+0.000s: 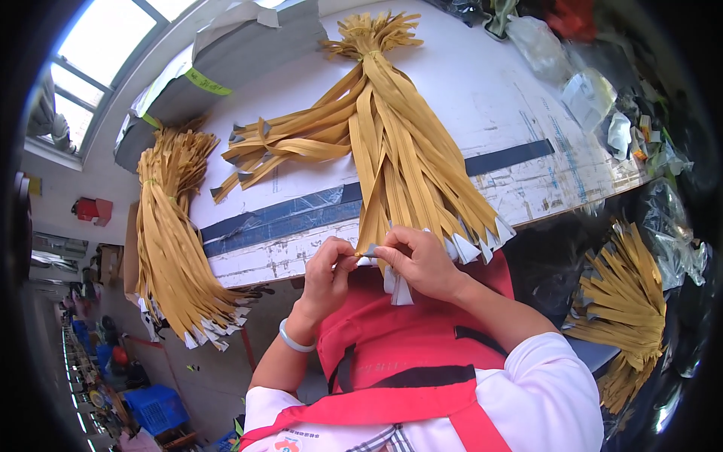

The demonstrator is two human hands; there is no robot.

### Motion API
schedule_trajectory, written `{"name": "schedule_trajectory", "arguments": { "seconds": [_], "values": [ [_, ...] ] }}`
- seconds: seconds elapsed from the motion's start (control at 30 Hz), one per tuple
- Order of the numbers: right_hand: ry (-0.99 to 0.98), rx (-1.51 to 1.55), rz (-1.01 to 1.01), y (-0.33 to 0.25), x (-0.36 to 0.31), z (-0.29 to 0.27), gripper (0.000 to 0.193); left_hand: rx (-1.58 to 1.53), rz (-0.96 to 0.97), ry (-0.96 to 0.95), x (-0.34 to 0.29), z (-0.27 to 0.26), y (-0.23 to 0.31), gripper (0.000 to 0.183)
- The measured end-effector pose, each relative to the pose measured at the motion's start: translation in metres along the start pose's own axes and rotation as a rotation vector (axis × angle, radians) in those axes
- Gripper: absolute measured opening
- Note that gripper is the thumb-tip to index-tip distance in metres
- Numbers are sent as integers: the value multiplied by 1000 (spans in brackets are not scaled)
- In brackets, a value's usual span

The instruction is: Assembling plastic clips and components onto yellow nylon straps at a factory workbench.

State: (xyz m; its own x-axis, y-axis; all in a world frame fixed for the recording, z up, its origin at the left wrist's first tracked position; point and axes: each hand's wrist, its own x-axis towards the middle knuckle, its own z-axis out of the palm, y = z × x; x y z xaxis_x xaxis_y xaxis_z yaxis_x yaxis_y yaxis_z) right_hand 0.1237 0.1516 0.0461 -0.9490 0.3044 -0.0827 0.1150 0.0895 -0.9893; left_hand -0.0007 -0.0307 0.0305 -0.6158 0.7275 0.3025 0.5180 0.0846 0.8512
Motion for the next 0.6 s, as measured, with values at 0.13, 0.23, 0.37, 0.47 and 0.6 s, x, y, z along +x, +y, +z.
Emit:
{"name": "schedule_trajectory", "arguments": {
  "seconds": [0.13,0.23,0.37,0.47,0.6],
  "values": [
    [89,10,-44,-1,10,-21,22,-520,-183,505,25,-81,-50,8],
    [50,-138,-112,-13,10,-27,22,-770,-151,907,46,-147,-34,29],
    [17,-373,-213,-12,14,-27,13,-443,-150,524,30,-93,-30,14],
    [-46,-324,-184,-12,8,-19,12,-84,-65,77,-3,-20,-4,11],
    [-195,-290,-318,-12,-5,-4,11,-250,-245,29,-49,32,-9,9]
  ]
}}
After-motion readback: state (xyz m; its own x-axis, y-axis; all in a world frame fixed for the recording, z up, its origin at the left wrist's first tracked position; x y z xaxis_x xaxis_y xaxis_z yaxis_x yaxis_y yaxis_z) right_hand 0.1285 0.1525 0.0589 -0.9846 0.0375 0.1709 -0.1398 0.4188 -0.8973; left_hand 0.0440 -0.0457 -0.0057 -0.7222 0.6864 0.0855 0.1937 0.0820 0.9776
